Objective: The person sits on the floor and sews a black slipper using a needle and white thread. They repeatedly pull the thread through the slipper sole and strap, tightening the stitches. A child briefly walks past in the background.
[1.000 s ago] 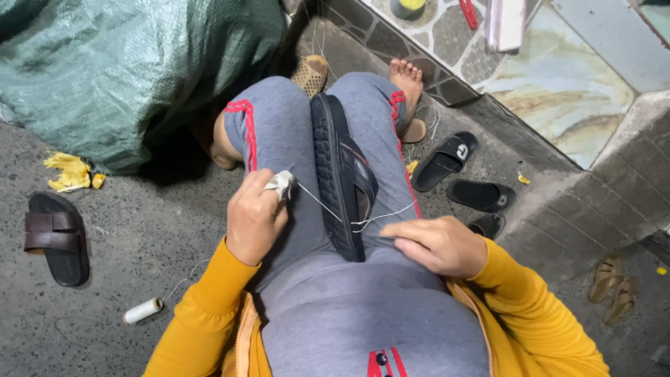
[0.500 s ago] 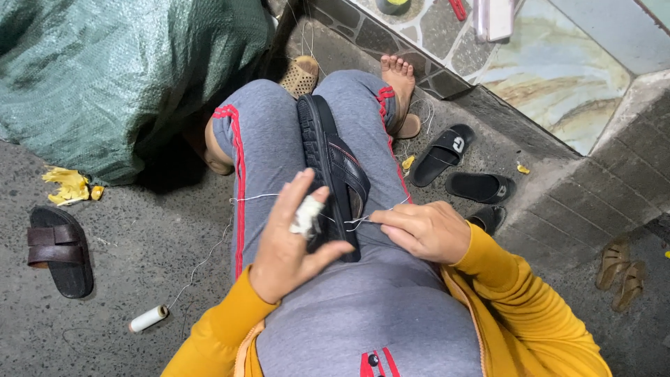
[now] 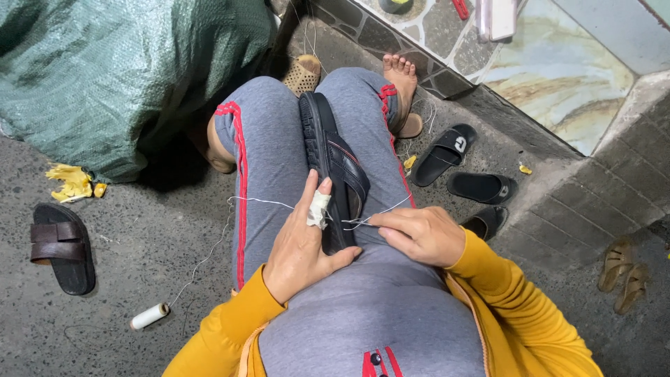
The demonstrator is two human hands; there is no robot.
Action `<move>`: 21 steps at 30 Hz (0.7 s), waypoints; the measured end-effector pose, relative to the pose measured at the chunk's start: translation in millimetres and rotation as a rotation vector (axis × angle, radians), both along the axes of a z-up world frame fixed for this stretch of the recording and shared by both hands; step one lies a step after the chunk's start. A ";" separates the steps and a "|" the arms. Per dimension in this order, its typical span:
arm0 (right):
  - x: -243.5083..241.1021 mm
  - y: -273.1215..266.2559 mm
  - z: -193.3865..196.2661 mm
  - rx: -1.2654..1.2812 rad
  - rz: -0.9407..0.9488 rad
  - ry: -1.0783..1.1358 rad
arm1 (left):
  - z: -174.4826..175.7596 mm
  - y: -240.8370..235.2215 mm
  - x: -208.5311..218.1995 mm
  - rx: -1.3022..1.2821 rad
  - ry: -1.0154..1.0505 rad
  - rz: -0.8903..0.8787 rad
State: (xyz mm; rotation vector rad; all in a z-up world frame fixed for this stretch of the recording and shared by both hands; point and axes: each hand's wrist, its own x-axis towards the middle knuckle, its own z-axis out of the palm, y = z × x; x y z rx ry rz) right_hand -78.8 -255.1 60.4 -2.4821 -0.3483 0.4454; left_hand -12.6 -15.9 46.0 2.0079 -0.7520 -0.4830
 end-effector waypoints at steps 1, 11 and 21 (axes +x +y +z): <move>-0.4 2.2 0.0 0.069 -0.017 0.013 | 0.6 0.4 -0.3 -0.005 0.019 0.010; -3.9 20.1 -7.6 0.227 0.011 0.067 | -17.7 17.6 4.8 -0.099 0.184 0.044; -12.5 29.7 -18.5 0.156 -0.089 0.066 | -23.7 26.7 0.3 -0.167 0.157 0.005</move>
